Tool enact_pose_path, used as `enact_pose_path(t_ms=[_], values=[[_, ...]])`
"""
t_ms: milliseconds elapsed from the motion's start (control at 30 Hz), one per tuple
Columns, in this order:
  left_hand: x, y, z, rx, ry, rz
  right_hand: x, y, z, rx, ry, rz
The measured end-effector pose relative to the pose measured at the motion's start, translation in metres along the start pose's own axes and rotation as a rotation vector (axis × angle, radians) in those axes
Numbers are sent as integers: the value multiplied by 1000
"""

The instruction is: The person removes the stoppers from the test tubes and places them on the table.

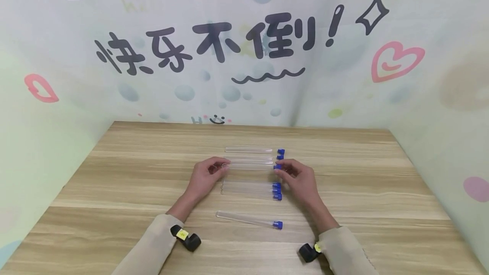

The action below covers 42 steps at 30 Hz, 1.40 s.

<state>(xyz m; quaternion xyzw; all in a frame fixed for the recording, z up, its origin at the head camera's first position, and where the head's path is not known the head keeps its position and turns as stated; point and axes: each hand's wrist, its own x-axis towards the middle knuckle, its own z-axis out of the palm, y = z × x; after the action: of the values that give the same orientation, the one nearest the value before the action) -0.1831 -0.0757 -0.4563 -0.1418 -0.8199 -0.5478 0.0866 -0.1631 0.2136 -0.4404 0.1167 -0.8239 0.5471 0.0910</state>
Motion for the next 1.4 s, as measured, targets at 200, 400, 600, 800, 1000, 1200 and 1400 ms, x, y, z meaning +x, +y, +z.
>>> enact_pose_path(t_ms=[200,400,600,800,1000,1200,1400], values=[[0,0,1,-26,5,3,1,15,1,11,13,34],[0,1,0,-24,10,42,2,14,1,-55,26,74],[-1,2,-1,-14,6,54,2,12,0,-94,33,85],[-2,2,-1,-17,-11,72,1,12,0,-75,58,114],[-2,2,-2,-32,-30,73,1,12,0,-86,78,122],[-2,1,-1,-80,-42,65,3,12,1,-142,99,77],[-2,2,-2,-97,-50,64,3,13,0,-173,111,67]])
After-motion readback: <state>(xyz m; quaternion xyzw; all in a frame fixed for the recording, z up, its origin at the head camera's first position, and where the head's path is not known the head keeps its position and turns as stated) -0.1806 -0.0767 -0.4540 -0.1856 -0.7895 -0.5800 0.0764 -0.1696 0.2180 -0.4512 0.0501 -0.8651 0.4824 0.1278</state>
